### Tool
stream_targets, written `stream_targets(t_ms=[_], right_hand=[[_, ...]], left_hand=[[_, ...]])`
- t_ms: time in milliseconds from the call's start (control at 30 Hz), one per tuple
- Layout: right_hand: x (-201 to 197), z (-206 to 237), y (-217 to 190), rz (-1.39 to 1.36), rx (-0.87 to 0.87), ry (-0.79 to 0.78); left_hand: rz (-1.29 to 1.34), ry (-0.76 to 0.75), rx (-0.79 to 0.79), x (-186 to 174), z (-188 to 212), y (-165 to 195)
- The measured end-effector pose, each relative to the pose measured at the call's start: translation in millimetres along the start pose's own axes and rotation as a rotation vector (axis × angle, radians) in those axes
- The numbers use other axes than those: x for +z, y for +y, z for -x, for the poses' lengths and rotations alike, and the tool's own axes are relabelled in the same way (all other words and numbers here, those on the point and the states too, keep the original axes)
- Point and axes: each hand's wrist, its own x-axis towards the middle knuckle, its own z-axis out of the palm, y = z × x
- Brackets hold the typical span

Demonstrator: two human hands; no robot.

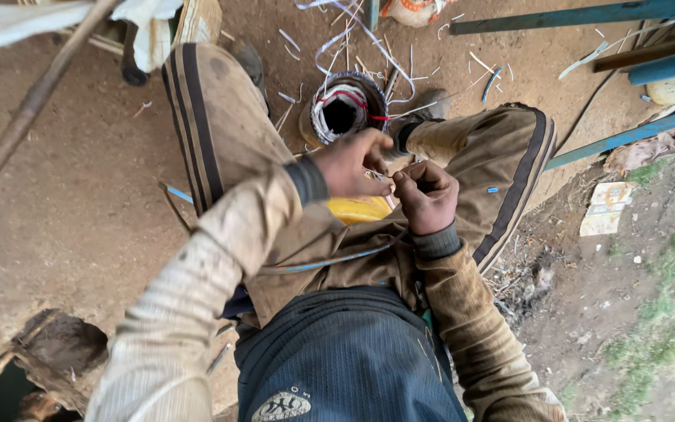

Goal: The person sits on the ground and strips insulation from electrical wires by hand, using pliers to cut and pull the insulation off. Stripped insulation scraps accumulate on the ground while the bare wire is collected in a container beside them.

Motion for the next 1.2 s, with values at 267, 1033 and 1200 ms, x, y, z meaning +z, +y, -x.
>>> stream_targets(t_ms=[267, 1033, 1200], right_hand=[[12.6, 2.7, -9.5, 0.097, -0.066, -0.06], [-6.2, -3.1, -17.4, 0.056, 0.086, 0.155], [-5.7, -4.7, -15.6, -0.016, 0.202, 0.134]], left_hand=[[0.598, -1.024, -0.453, -43.2, -62.4, -12.8], [-0.126, -0.06, 0.056, -22.2, -9.6, 46.4], [-0.757, 0.329, 0.628, -2.8, 25.4, 79.2]])
